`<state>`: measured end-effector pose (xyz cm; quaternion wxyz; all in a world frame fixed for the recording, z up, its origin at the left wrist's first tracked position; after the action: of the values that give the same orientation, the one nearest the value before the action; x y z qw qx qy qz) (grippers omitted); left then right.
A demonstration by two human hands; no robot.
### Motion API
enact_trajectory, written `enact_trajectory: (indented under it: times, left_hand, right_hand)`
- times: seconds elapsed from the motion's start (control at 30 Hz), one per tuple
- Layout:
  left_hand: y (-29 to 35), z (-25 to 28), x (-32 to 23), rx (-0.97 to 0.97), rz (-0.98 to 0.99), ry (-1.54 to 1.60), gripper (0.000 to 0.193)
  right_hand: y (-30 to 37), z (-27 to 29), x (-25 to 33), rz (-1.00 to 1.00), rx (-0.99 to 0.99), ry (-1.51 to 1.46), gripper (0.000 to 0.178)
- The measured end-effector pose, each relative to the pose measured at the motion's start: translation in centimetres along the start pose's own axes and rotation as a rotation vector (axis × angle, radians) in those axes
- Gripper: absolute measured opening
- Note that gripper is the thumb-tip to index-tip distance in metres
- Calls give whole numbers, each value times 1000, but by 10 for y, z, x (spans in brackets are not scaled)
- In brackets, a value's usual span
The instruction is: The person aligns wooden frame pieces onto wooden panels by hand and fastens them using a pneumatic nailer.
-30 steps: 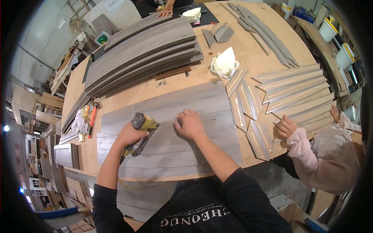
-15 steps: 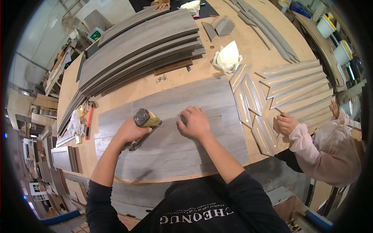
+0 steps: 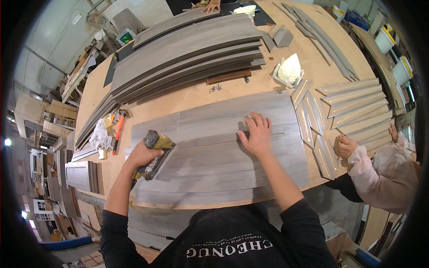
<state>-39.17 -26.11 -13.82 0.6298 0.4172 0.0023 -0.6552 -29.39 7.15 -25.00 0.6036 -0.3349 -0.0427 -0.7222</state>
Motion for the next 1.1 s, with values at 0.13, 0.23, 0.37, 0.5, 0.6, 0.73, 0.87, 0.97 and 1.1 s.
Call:
enact_trajectory:
  times: [0.13, 0.23, 0.37, 0.5, 0.6, 0.73, 0.87, 0.97, 1.1]
  left_hand:
    - [-6, 6, 10, -16, -4, -69, 30]
    - [-11, 10, 13, -6, 2, -66, 31]
    - [-16, 15, 19, 21, 10, -80, 31]
    - [-13, 17, 16, 17, 26, -125, 31]
    - [-16, 17, 16, -38, -93, -224, 33]
    - [-18, 23, 32, -29, -73, -183, 33]
    - [-10, 41, 56, -20, 44, 1, 26]
    - [-5, 63, 89, -108, 61, 87, 21]
    - [-6, 78, 111, -117, 96, 127, 21]
  right_hand:
    - [1, -1, 0, 5, -45, 31, 44]
    - [1, -1, -1, 12, -68, 40, 43]
    - [0, -2, 1, 17, -76, 49, 43]
    - [-1, -2, 3, 10, -69, 49, 43]
    - [0, -3, 3, 17, -61, 72, 43]
    - [3, -4, 4, 30, -73, 67, 43]
    - [2, -4, 2, 43, -73, 71, 40]
    - [1, -1, 5, 55, -87, 93, 38]
    - [0, 0, 9, 65, -86, 86, 38]
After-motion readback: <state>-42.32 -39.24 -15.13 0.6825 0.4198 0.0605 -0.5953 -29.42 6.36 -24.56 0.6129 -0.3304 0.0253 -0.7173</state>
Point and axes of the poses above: each hand's wrist, its own y-axis away from the middle knuckle, its own z-axis out of the back of the hand, x = y × z, the point moved 3 cm from there along -y, towards the middle knuckle, and after that the axes turned 2 degrees about -x, right-handed, at the moved point
